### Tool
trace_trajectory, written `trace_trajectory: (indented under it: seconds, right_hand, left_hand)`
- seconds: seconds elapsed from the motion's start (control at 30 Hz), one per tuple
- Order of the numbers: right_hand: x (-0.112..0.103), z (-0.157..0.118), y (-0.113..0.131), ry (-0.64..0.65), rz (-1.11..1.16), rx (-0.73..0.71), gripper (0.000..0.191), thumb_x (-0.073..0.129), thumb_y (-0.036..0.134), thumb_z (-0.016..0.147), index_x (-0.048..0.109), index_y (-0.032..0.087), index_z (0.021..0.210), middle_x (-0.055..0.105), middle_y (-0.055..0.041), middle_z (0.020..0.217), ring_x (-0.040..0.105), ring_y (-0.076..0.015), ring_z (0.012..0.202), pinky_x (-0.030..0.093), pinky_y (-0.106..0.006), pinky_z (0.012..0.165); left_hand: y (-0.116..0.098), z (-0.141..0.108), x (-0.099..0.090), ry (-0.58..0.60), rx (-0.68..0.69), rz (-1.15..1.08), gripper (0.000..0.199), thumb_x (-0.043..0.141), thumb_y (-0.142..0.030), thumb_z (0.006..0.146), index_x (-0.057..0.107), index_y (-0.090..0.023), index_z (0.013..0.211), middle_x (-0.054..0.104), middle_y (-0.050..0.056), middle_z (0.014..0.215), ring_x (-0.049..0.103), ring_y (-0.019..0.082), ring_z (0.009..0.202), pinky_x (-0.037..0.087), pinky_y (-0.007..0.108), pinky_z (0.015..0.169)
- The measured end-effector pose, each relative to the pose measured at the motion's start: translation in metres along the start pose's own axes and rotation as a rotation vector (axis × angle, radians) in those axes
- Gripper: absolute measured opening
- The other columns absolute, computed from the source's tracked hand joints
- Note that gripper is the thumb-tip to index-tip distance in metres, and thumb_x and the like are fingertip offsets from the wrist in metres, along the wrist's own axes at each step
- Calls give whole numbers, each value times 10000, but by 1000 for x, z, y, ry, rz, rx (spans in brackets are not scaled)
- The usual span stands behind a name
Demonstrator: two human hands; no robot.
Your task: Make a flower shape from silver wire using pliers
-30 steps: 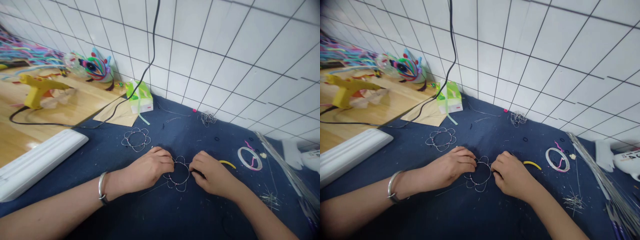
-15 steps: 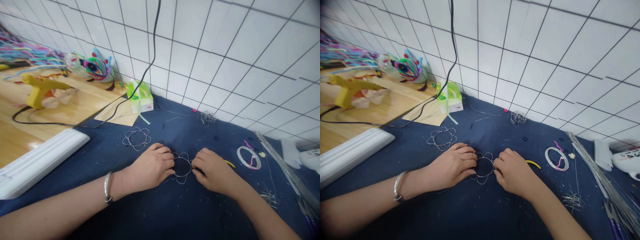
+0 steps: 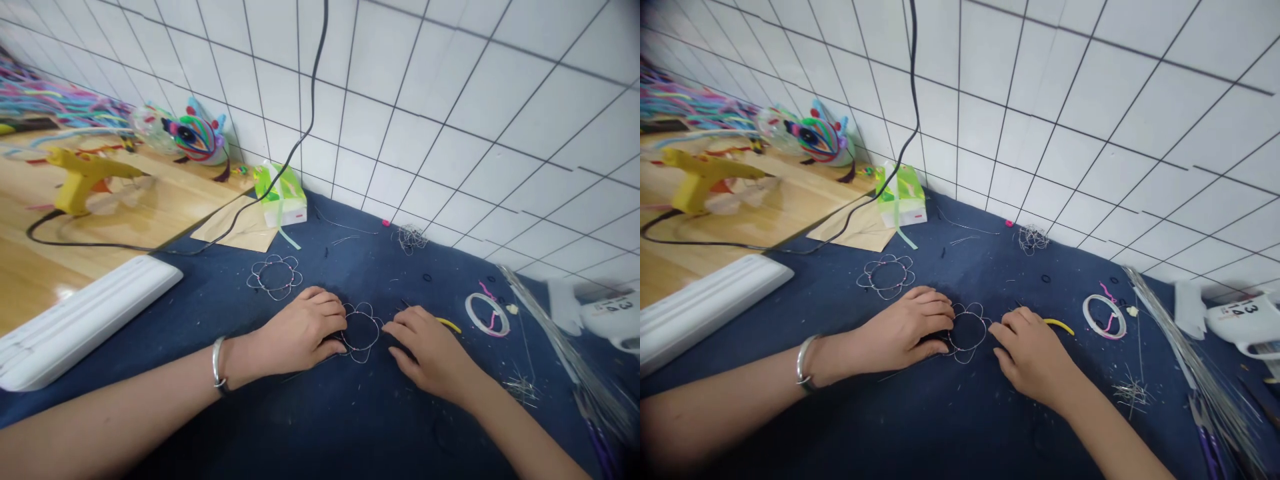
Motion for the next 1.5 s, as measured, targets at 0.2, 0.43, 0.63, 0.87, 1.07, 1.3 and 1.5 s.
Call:
trace_trajectory:
  seconds: [0.2,0.43,0.63,0.87,1.07,1.3,1.5]
  right_hand:
    - [11,-8,30,53,82,-67,309,475,211,813,501,217,1121,495,-67,936,425,-204,869,379,-378,763]
    - [16,-10,27,39,97,-41,171,489,208,807,557,192,963,490,-64,919,419,-197,857,366,-367,752]
    - [17,-10,26,35,96,-47,185,498,230,807,540,183,982,494,-68,931,414,-202,865,358,-369,757]
    - [17,-4,29,38,102,-54,159,523,228,789,561,207,942,477,-48,878,408,-181,820,346,-337,723]
    - [18,4,29,80,75,-66,94,502,269,807,548,191,833,472,-41,851,400,-181,816,335,-340,722]
    - [23,8,30,38,35,-99,101,480,254,824,539,174,807,484,-55,839,414,-189,832,346,-355,737]
    - [26,8,29,-118,21,-118,112,442,196,843,539,156,803,507,-58,816,436,-178,797,370,-353,731]
  left_hand:
    - [-5,-2,-2,5,71,-27,220,532,-356,806,592,-211,960,574,35,1019,479,202,996,296,381,919]
    - [-7,-1,1,43,183,-24,141,499,-276,839,598,-200,904,599,28,983,488,185,994,308,361,914]
    - [-7,0,2,54,166,-19,131,495,-272,841,589,-194,892,600,19,983,488,180,1005,298,362,926]
    - [-5,1,3,70,153,-19,129,497,-277,838,574,-190,897,602,20,989,485,182,1015,284,366,939]
    - [-8,2,4,64,146,1,113,517,-270,817,579,-184,858,599,22,964,490,184,995,292,369,934]
    - [-13,3,6,-21,201,56,143,456,-203,833,593,-177,803,615,27,893,512,173,936,305,375,931]
    - [-15,4,4,-131,242,81,169,430,-172,852,597,-183,877,626,28,928,523,169,928,336,367,905]
Point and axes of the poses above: each hand's wrist, its own z-axis towards the middle knuckle, its own x-axis out of the palm, y = z × x, the point moved 1 cm from there along z, towards the middle knuckle
